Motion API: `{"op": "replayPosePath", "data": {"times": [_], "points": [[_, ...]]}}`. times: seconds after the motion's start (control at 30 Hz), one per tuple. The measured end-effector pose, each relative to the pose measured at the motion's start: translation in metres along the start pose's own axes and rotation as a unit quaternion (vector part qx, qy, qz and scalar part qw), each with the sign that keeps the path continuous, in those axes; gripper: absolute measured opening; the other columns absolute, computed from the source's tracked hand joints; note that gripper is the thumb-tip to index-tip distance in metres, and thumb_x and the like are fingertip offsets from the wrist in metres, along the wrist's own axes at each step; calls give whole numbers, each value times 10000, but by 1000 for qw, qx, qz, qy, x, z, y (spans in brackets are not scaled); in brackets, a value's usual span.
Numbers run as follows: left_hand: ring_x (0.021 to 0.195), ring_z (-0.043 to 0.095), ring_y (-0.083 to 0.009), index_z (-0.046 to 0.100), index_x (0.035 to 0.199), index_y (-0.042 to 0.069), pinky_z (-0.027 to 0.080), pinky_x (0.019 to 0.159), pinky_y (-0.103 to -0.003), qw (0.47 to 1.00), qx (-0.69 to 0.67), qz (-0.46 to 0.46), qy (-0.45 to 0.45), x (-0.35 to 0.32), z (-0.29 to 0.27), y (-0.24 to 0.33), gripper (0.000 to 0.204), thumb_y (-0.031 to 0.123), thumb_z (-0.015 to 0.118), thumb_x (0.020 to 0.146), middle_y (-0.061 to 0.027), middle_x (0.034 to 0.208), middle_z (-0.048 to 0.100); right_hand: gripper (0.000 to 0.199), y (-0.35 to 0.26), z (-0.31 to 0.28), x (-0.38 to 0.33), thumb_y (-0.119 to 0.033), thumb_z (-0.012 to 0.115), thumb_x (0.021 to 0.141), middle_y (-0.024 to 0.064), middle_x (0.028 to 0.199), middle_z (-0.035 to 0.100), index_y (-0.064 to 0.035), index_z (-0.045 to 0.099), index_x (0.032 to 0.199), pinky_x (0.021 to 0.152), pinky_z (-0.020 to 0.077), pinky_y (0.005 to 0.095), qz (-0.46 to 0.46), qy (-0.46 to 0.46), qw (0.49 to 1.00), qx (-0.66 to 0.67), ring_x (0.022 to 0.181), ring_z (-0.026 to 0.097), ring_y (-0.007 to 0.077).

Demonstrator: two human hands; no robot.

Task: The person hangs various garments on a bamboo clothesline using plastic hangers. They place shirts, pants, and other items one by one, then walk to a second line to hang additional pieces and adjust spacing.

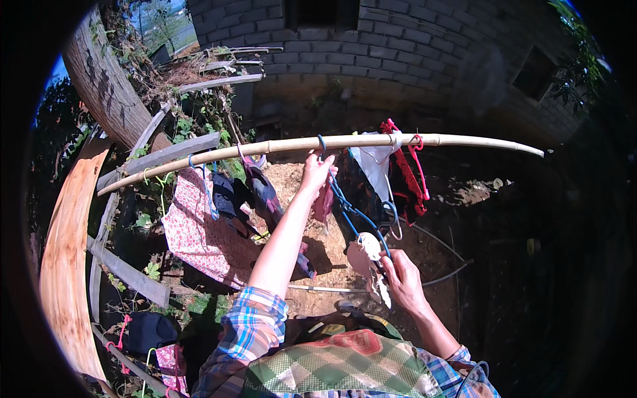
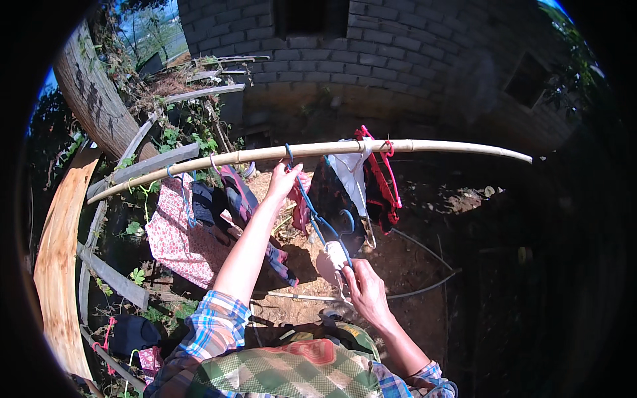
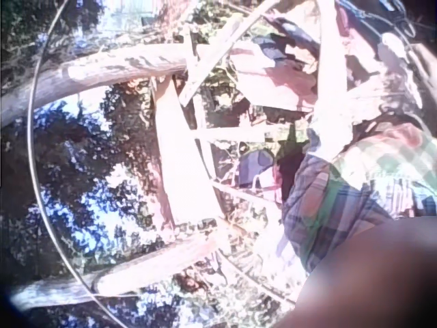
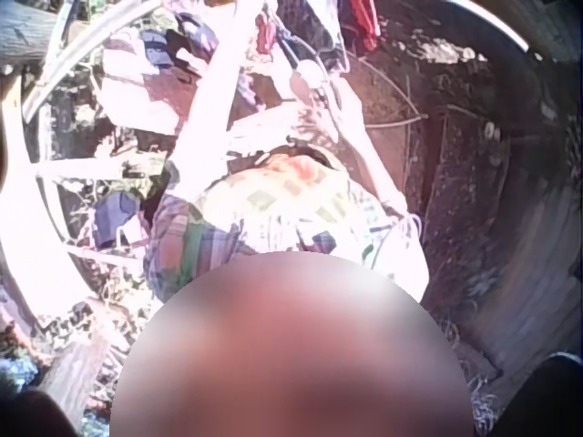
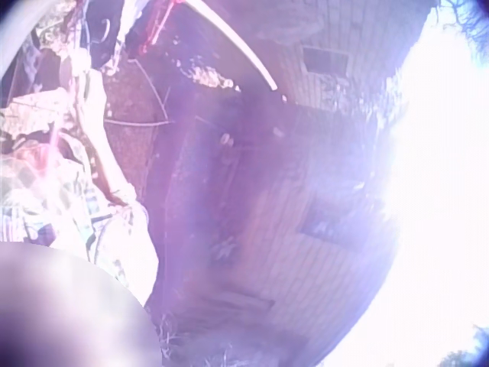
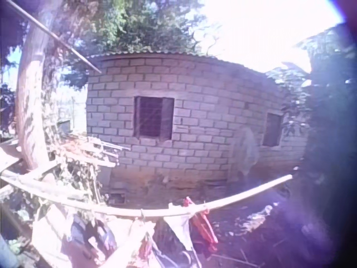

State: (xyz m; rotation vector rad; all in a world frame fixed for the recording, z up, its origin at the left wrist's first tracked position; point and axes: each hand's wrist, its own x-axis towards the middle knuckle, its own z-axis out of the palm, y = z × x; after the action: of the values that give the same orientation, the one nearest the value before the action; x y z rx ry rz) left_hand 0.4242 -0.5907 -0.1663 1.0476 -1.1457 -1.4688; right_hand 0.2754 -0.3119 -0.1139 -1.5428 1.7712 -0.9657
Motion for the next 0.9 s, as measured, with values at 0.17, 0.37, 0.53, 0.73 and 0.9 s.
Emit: {"op": "replayPosePath", "data": {"times": [0.17,0.37,0.53,0.73,0.9], "points": [[584,564,-96,560,1072,24,440,506,-214,990,36,81,112,9,-33,-15,209,25,448,896,-53,890,598,178,-14,-1,10,-172,503,909,191,814,530,2,514,942,597,433,424,-80,-46,993,-67,706,558,377],[535,465,-58,583,1059,27,395,495,-206,952,180,196,154,7,-102,-15,265,-2,380,891,-12,871,617,173,-13,-12,-19,-143,495,926,105,731,553,15,564,946,590,442,288,-55,-75,995,-41,629,528,171],[639,557,-374,603,984,19,436,585,-439,866,292,340,223,17,-112,-28,223,83,450,835,-209,786,600,130,-1,8,-3,-102,498,910,120,722,573,5,571,917,601,450,304,-46,10,998,43,624,560,220],[863,541,-424,555,1007,-4,435,723,-450,859,300,343,235,26,-111,-41,191,99,466,872,-244,959,581,139,13,41,33,-120,509,908,140,719,579,6,564,921,558,449,314,-97,80,992,7,610,582,230],[616,519,-326,546,927,-23,407,576,-386,869,299,330,214,20,-103,-41,167,99,443,878,-192,677,537,150,12,45,45,-133,498,916,126,708,597,-1,566,936,579,468,310,-51,101,993,33,625,606,220]]}}
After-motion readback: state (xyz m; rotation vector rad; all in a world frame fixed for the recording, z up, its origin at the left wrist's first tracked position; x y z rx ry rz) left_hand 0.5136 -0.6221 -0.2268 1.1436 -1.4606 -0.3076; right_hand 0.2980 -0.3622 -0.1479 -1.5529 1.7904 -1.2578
